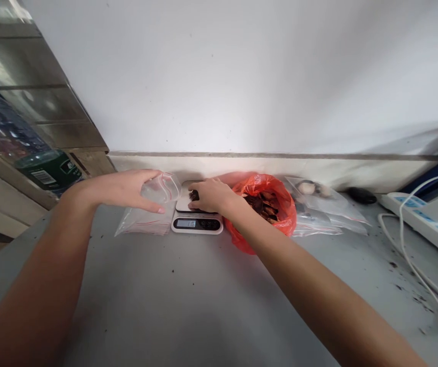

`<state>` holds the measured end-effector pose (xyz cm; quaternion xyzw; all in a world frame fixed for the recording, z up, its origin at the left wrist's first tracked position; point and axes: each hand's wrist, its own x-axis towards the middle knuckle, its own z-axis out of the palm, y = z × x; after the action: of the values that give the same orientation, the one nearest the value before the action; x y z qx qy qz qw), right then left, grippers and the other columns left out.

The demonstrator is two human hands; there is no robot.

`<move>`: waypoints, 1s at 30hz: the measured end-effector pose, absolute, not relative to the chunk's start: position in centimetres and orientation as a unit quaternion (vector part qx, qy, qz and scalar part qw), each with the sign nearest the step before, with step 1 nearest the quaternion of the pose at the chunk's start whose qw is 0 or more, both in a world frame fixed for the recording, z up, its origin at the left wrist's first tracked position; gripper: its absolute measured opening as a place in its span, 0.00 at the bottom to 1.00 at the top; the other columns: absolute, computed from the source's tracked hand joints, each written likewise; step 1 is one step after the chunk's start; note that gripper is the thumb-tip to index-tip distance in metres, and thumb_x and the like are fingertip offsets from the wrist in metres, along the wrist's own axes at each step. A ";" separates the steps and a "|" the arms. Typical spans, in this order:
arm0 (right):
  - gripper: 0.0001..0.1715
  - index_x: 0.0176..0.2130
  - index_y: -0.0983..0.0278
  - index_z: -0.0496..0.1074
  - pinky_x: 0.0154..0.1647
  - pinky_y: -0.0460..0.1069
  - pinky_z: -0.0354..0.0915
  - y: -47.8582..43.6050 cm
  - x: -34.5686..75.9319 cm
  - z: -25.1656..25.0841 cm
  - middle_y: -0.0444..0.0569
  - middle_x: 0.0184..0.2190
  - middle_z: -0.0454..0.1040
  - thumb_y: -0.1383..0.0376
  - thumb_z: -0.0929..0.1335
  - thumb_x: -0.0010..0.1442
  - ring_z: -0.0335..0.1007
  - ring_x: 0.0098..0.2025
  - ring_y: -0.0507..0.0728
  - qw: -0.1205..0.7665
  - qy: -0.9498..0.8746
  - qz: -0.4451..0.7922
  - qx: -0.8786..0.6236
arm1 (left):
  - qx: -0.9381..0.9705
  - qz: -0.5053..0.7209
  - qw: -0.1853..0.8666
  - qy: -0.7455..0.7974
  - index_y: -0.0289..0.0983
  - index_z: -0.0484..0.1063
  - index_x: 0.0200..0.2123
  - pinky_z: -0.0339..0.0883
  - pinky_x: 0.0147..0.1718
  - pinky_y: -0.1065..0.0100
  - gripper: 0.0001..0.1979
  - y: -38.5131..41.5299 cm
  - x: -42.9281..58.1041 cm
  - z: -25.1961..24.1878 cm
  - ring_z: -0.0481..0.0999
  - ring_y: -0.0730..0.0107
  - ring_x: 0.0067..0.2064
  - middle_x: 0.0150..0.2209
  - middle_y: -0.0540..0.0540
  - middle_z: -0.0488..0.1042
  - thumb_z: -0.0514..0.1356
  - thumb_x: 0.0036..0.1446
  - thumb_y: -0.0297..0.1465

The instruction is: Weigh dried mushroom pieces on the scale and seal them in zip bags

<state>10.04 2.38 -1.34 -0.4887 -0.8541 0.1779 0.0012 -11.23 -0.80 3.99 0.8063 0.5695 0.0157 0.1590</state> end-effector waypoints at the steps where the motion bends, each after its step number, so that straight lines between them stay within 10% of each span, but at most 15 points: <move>1: 0.19 0.54 0.60 0.79 0.38 0.50 0.66 2.4 10.0 -1.2 0.52 0.44 0.83 0.65 0.69 0.65 0.79 0.43 0.61 0.000 -0.854 0.182 -0.487 | 0.800 -0.011 0.162 0.578 0.33 0.64 0.67 0.71 0.53 0.59 0.45 -0.8 -11.1 4.0 0.75 0.42 0.61 0.67 0.32 0.70 0.65 0.53 0.53; 14: 0.32 0.59 0.62 0.79 0.35 0.47 0.68 2.8 10.9 -1.9 0.53 0.45 0.85 0.79 0.67 0.60 0.78 0.34 0.55 0.091 -0.837 0.229 -0.488 | 0.788 -0.057 0.179 0.587 0.41 0.65 0.69 0.70 0.56 0.52 0.51 0.4 -10.7 2.7 0.74 0.37 0.62 0.67 0.34 0.71 0.65 0.47 0.60; 30: 0.22 0.56 0.58 0.80 0.51 0.55 0.70 5.2 14.7 -0.9 0.50 0.53 0.81 0.59 0.71 0.63 0.75 0.51 0.60 0.184 -0.840 0.425 -0.284 | 0.823 -0.013 0.215 0.526 0.44 0.66 0.68 0.70 0.56 0.57 0.40 1.1 -9.4 1.4 0.75 0.45 0.62 0.66 0.41 0.73 0.64 0.55 0.53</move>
<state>14.66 5.20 -0.92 -0.2840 -0.8398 0.4247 0.1836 -9.39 1.14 1.40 0.8226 0.5262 -0.0126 0.2151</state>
